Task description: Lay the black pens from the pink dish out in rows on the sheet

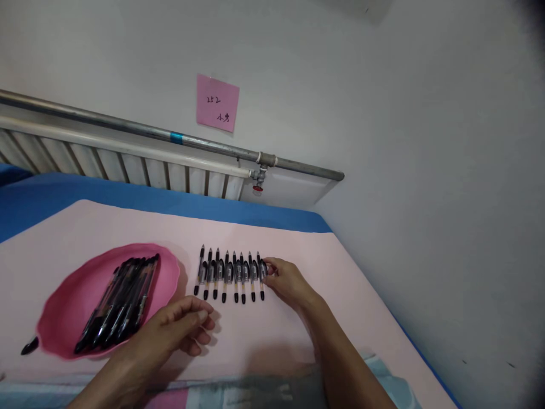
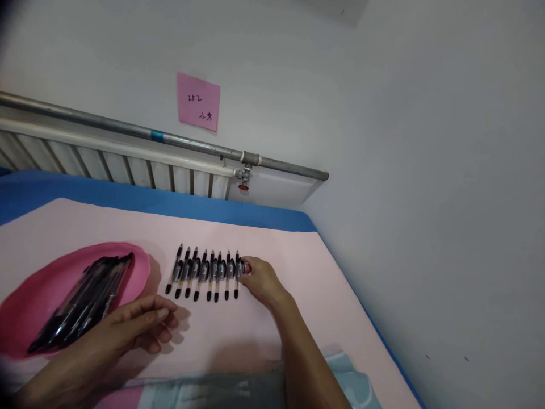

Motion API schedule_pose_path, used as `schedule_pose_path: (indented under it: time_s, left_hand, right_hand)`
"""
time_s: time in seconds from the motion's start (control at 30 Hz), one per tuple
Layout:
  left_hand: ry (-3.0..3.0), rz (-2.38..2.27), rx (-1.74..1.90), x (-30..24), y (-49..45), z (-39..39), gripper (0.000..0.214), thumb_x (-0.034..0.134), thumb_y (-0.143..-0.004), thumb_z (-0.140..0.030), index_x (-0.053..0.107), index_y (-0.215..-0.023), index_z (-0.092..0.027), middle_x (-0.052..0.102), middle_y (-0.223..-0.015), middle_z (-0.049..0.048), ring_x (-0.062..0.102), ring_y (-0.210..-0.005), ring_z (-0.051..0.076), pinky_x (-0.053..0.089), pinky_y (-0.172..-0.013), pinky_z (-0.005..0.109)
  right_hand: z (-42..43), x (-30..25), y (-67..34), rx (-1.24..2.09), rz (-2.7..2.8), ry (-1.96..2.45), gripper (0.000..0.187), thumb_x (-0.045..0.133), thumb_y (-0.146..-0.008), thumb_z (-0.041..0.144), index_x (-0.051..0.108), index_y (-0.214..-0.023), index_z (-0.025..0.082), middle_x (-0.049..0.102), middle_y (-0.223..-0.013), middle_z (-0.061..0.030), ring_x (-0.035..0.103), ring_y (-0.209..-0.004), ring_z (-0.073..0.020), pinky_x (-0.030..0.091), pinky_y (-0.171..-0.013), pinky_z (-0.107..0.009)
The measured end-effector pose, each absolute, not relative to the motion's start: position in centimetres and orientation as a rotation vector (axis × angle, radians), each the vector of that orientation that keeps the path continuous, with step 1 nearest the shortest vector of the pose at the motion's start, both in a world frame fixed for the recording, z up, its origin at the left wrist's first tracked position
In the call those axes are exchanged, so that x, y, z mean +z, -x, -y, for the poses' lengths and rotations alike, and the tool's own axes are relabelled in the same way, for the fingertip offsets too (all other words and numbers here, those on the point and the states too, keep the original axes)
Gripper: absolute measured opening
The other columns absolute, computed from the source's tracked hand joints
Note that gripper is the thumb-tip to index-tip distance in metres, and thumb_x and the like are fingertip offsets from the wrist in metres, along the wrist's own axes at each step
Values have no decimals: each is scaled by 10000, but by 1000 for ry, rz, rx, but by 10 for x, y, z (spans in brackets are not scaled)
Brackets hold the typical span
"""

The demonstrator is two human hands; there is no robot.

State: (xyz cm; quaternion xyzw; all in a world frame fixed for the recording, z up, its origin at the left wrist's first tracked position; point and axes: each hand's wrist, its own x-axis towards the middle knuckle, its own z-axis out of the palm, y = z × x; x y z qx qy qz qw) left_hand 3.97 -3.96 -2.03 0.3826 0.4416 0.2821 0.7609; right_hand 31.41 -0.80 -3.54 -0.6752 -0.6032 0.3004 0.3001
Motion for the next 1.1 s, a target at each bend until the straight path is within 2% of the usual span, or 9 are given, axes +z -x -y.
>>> schedule_pose_path:
  time_s: [0.17, 0.47, 0.63, 0.77, 0.93, 1.0, 1.1]
  left_hand:
    - [-843, -961, 624, -21, -40, 39, 252, 704, -685, -363, 640, -810, -154, 686, -767, 53, 598, -609, 139, 457, -539, 247]
    - [-865, -963, 626, -22, -38, 39, 241, 691, -691, -365, 647, -811, -160, 673, -744, 41, 599, -612, 145, 456, -548, 256]
    - [-950, -983, 673, -15, -35, 40, 248, 676, -698, -380, 640, -814, -165, 645, -707, 10, 548, -520, 110, 413, -497, 232]
    - [-992, -1119, 947, 7, -14, 30, 240, 668, -689, -390, 613, -794, -182, 581, -600, -43, 471, -449, 82, 359, -464, 207]
    - [-1012, -1474, 1451, 22, 46, 5, 197, 644, -676, -363, 595, -772, -198, 577, -609, -50, 509, -526, 107, 420, -535, 220]
    - [-1150, -1714, 1379, 22, 66, 0, 206, 576, -715, -372, 588, -831, -202, 610, -690, -25, 563, -595, 134, 454, -584, 239]
    - [-1431, -2015, 1009, 17, 77, -4, 215, 498, -757, -381, 588, -841, -204, 651, -761, 26, 607, -686, 186, 440, -601, 265]
  right_hand:
    - [8, -36, -314, 807, 1610, 1782, 352, 547, -600, 131, 667, -918, 223, 558, -704, 19, 477, -625, -119, 349, -558, -215]
    - [8, -39, -316, 811, 1540, 1803, 499, 453, -562, 69, 665, -981, 236, 588, -742, 6, 500, -602, -121, 359, -504, -209]
    - [8, -32, -315, 794, 1477, 1832, 434, 456, -595, 99, 662, -961, 207, 612, -720, -7, 524, -586, -130, 387, -517, -228]
    - [6, -28, -316, 781, 1432, 1792, 310, 479, -649, 176, 671, -892, 185, 627, -689, -28, 542, -614, -158, 399, -540, -254]
    - [2, -30, -317, 706, 1422, 1843, 200, 498, -661, 258, 673, -747, 210, 661, -705, -29, 586, -701, -200, 428, -613, -292]
    - [2, -27, -315, 714, 1474, 1875, 194, 483, -662, 255, 664, -718, 214, 672, -727, -27, 596, -731, -208, 432, -663, -306]
    - [3, -24, -313, 707, 1506, 1927, 186, 467, -667, 265, 645, -693, 217, 679, -745, -28, 597, -738, -211, 427, -687, -312]
